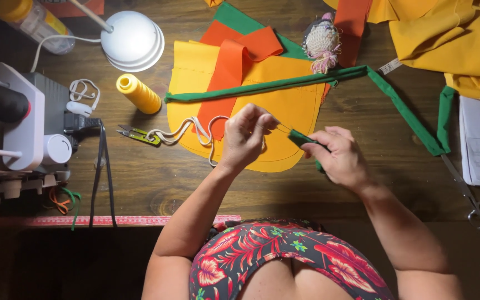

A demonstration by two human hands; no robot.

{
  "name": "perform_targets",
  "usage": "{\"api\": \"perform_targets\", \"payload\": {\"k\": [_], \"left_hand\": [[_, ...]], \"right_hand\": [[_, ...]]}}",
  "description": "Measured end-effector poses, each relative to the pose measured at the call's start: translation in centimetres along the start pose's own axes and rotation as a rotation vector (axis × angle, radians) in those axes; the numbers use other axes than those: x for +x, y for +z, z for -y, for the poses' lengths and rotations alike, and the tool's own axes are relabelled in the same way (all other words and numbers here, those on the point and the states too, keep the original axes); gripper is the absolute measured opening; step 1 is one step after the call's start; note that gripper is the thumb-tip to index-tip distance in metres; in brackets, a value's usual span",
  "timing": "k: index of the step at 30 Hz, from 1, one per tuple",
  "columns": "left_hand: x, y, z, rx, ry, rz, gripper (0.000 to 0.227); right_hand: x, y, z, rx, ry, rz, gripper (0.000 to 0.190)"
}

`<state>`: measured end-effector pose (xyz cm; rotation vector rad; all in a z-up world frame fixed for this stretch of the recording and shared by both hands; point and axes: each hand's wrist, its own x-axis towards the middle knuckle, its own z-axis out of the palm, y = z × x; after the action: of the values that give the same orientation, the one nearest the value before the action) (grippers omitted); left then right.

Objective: A person is threading a white cord through a long green fabric tube using a safety pin, bunching the fabric and pulling it through, while also organizing other colored fabric pieces on the work table.

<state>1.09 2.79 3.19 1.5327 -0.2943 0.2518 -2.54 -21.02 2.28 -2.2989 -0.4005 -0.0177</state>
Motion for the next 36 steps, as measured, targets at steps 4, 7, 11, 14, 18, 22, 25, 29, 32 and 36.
{"api": "perform_targets", "payload": {"k": [4, 7, 11, 14, 18, 22, 25, 29, 32, 36], "left_hand": [[0.3, -0.3, 0.8, 0.025, 0.011, -0.016, 0.015], [0.2, -0.6, 1.1, -0.027, -0.023, 0.056, 0.014], [0.5, -1.2, -1.0, 0.376, 0.063, 0.326, 0.019], [-0.4, -0.2, -2.1, 0.777, 0.312, 0.457, 0.026], [-0.2, 0.9, -1.4, 0.983, 0.375, 0.570, 0.021], [-0.1, 0.4, -2.8, 0.927, 0.356, 0.626, 0.015], [0.3, -1.1, -4.0, 0.749, 0.401, 0.650, 0.015], [1.0, -3.9, -5.5, 0.779, 0.502, 0.696, 0.021], [1.2, -6.4, -5.2, 0.813, 0.505, 0.666, 0.018], [0.3, -9.1, -3.1, 0.839, 0.412, 0.676, 0.018]], "right_hand": [[-1.2, -0.7, -2.8, -0.011, 0.024, 0.037, 0.013], [-1.5, -1.5, -2.0, 0.044, 0.037, 0.035, 0.013], [-0.7, -1.8, -0.5, -0.094, -0.011, 0.062, 0.012], [-0.5, -1.3, -0.3, -0.139, -0.037, 0.087, 0.011], [-0.3, -1.7, 0.5, -0.185, -0.071, 0.101, 0.011], [-0.4, -2.9, 1.7, -0.150, -0.079, 0.095, 0.009], [-0.7, -4.1, 2.4, -0.191, -0.111, 0.129, 0.008], [-1.3, -5.3, 2.8, -0.108, -0.122, 0.252, 0.009], [-1.8, -6.6, 3.1, -0.024, -0.041, 0.250, 0.017], [-3.0, -7.8, 0.8, 0.362, 0.113, 0.169, 0.040]]}}
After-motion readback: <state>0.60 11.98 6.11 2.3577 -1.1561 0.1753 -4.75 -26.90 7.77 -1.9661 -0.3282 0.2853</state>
